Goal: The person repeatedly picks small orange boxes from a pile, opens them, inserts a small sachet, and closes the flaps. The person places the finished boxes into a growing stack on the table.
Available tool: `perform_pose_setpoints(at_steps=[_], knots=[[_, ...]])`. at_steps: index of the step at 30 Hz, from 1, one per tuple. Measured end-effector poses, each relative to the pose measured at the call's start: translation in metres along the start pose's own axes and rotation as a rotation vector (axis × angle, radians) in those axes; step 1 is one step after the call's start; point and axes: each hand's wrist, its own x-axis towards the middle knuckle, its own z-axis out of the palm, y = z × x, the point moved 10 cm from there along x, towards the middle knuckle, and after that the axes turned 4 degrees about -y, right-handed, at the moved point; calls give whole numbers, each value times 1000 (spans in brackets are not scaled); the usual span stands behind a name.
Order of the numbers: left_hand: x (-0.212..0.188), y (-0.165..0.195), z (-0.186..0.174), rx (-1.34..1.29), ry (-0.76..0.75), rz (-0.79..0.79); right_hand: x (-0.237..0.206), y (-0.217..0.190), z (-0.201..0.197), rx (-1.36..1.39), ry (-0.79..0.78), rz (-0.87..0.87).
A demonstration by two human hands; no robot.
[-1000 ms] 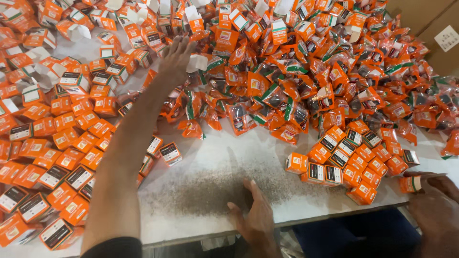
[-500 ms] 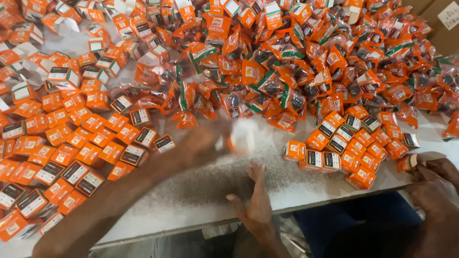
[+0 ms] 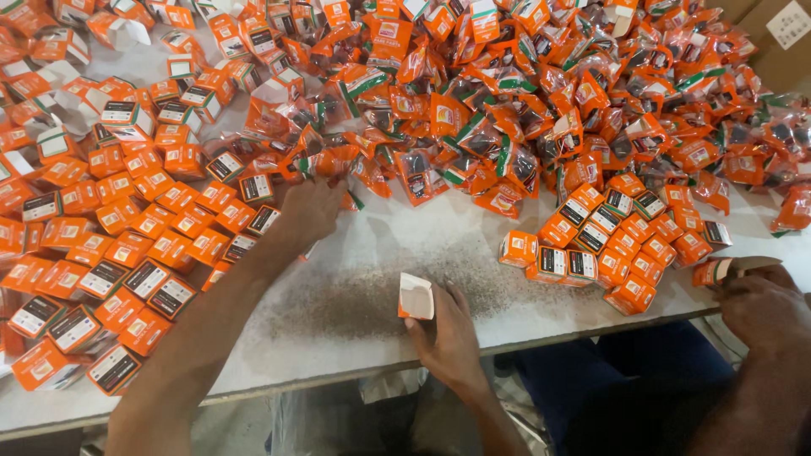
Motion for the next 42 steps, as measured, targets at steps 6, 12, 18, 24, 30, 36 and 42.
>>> perform_pose_setpoints(at_steps=[6,12,18,24,30,36,42], knots=[[-14,38,-11,-24,25,190,-3,9,-5,32,49,46],[-82,71,-78,-952,307,85,-6,28,-3,125,58,197],[-169,147,-125,-755,747,602,-4,21,-8,107,80,122],[-181,170,-94,-518,759,914,-4,27,-5,149,40,189],[-192,175,-83,-415,857,1047,-4,24,-5,91,67,114],[-181,172,-77,-441,817,1002,-8,29,-1,67,73,119],[-159,161,-74,-357,647,648,-8,31,2,80,64,138]])
